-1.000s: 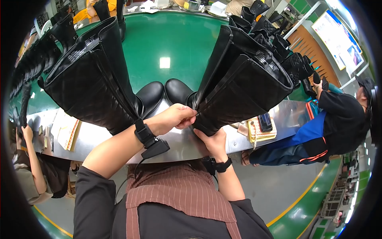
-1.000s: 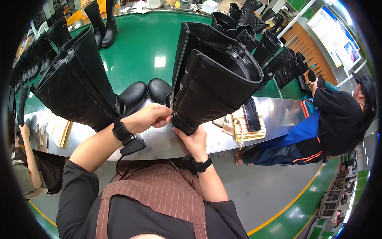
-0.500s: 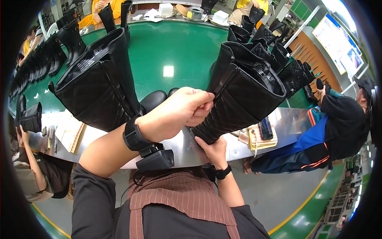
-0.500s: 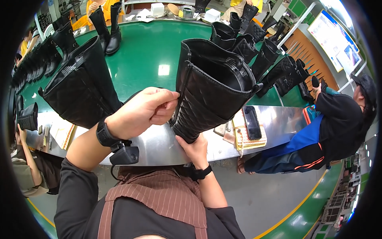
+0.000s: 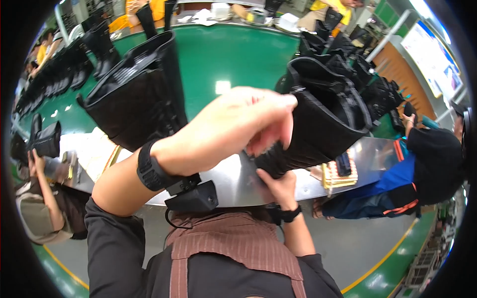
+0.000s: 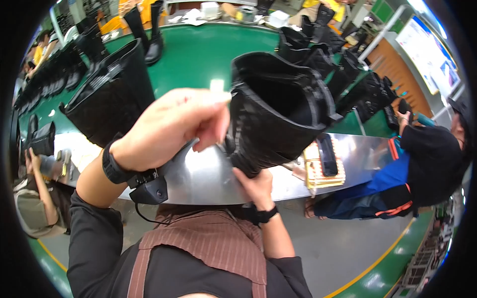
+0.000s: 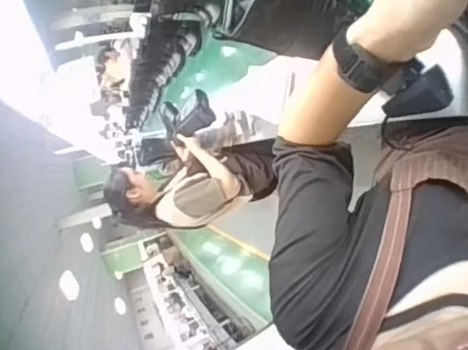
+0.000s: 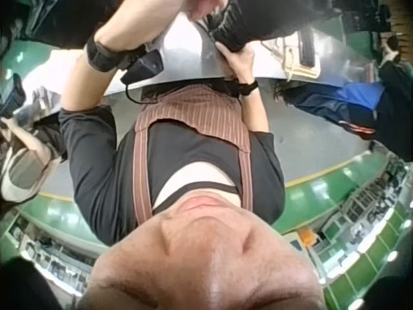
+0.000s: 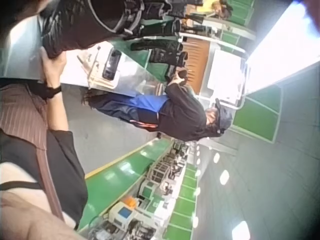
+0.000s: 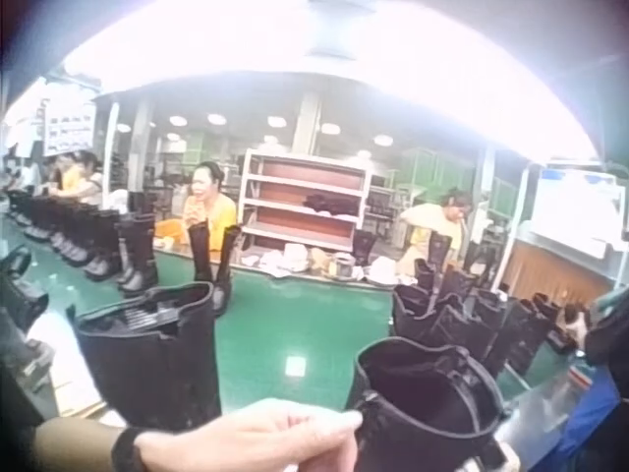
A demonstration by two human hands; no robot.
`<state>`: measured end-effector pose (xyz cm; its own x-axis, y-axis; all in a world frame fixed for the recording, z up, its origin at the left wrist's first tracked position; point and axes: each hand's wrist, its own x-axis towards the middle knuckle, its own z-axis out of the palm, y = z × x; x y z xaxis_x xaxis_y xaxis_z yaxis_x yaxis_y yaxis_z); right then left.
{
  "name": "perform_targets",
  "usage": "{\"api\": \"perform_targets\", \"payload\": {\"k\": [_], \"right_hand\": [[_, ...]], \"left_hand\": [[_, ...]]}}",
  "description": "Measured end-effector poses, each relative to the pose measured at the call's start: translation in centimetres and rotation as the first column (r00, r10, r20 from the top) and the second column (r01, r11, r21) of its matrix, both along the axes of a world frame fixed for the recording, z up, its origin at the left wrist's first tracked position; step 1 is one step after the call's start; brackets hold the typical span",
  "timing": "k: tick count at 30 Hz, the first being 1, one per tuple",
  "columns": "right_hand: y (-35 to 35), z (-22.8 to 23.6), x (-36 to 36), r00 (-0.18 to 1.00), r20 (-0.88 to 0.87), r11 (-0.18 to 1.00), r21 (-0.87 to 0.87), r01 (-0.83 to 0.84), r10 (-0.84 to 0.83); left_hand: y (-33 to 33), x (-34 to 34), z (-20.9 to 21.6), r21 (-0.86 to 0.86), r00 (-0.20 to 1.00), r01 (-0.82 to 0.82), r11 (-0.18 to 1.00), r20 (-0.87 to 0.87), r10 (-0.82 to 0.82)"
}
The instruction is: Inspecting and cleaning black leather boots on a factory assembly line.
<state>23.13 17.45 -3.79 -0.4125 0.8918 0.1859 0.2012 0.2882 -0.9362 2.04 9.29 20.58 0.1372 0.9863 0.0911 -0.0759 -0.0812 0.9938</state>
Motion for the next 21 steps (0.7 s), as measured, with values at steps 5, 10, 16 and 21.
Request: {"api": "perform_targets", "payload": {"k": [5,10,16,21], "right_hand": [[0.7,0.4,0.8,0.997,-0.059,0.997,-0.055,0.050,-0.053],[0.7,0.3,1.5,0.998,0.026,0.998,0.004,0.059,-0.059],[0.5,0.3,1.3,0.997,0.031,0.994,-0.072,0.079,-0.077],[-1.2,3.6,2.0,0.886,0.392,0.927,0.361,0.100,-0.249]], "left_hand": [[-8.7,-6.7,-3.2,-0.236,0.837,0.156,0.959,-0.485,-0.256],[-15.9,-11.2,-8.0,-0.319,0.679,-0.115,0.941,-0.717,-0.160],[-17.1,-12.9,-14.9,-0.208,0.468,-0.617,0.759,-0.872,0.141],[-15.3,-12.9,-18.7,-0.080,0.612,-0.576,0.813,-0.702,0.364]]}}
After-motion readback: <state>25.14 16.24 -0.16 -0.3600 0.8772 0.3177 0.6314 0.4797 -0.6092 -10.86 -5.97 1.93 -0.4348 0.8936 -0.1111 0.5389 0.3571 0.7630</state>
